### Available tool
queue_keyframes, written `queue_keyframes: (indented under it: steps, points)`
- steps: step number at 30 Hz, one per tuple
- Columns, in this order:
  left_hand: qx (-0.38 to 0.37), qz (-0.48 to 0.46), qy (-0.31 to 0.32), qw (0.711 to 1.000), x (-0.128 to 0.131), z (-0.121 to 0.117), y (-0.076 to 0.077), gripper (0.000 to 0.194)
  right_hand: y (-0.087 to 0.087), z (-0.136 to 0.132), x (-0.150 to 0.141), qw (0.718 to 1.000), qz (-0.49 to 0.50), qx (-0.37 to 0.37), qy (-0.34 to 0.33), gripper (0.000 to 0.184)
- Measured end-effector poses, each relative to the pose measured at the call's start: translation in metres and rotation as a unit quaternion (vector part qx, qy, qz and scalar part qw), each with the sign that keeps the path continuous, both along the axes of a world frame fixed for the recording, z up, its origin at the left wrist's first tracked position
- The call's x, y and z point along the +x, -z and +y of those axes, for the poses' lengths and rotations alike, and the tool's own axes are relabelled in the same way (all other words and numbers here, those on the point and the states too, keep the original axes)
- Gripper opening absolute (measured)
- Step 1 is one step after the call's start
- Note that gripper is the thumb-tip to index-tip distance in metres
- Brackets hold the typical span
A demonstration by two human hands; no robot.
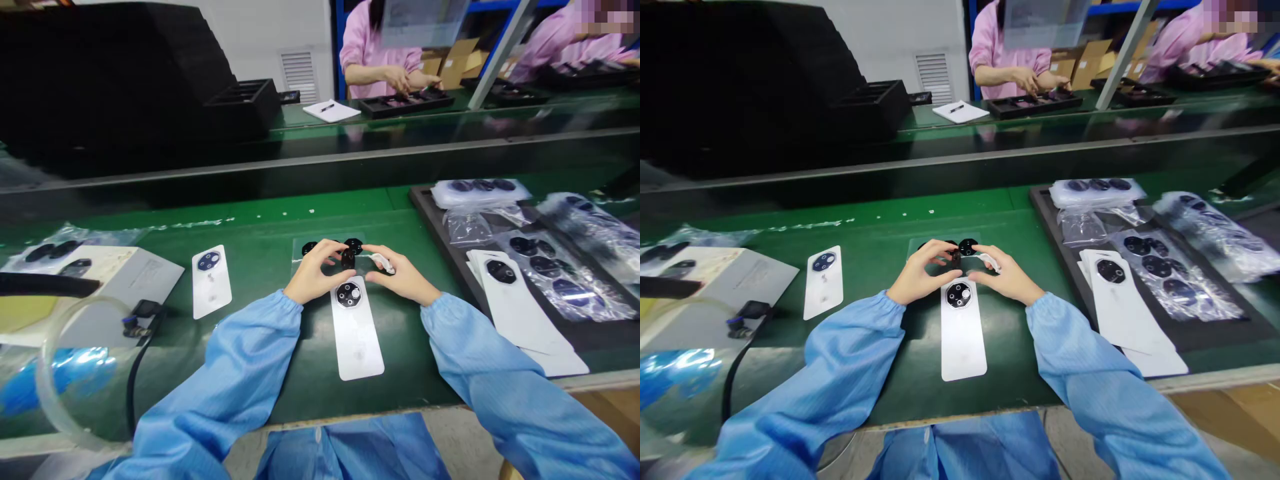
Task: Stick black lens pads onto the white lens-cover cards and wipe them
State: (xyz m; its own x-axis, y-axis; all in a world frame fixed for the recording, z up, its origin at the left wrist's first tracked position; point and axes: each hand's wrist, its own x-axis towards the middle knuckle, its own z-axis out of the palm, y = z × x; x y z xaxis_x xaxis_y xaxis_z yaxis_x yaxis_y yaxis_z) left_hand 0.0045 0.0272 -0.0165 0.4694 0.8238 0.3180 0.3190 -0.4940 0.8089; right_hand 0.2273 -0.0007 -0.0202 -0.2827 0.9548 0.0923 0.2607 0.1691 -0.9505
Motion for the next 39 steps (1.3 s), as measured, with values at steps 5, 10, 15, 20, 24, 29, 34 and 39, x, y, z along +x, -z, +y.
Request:
queue_keyframes:
  steps: [5, 10, 15, 20, 24, 29, 34, 39]
  points:
    - [0.047, 0.069, -0.006, 0.997, -0.032, -0.022, 0.013, 0.045, -0.001, -0.021, 0.001, 0.954, -0.255, 0.132, -0.091, 0.074]
    - [0.061, 0.117, -0.006, 0.991, -0.032, -0.042, 0.016, 0.055, 0.005, -0.026, -0.007, 0.915, -0.340, 0.179, -0.119, 0.080]
    - [0.072, 0.129, 0.005, 0.989, -0.018, -0.053, 0.016, 0.058, 0.004, -0.026, -0.008, 0.910, -0.361, 0.160, -0.125, 0.073]
    - [0.073, 0.139, 0.010, 0.988, -0.016, -0.054, 0.016, 0.054, 0.006, -0.025, -0.008, 0.907, -0.361, 0.169, -0.134, 0.075]
    - [0.074, 0.144, 0.010, 0.987, -0.015, -0.052, 0.014, 0.052, 0.006, -0.025, -0.009, 0.906, -0.364, 0.165, -0.137, 0.073]
    - [0.083, 0.144, 0.019, 0.986, -0.014, -0.051, 0.013, 0.052, 0.004, -0.024, -0.008, 0.906, -0.366, 0.161, -0.139, 0.073]
    - [0.070, 0.151, 0.019, 0.986, -0.015, -0.051, 0.013, 0.050, 0.004, -0.025, -0.007, 0.908, -0.359, 0.170, -0.135, 0.073]
    - [0.063, 0.165, 0.018, 0.984, -0.016, -0.052, 0.014, 0.051, 0.004, -0.025, -0.008, 0.908, -0.358, 0.173, -0.133, 0.074]
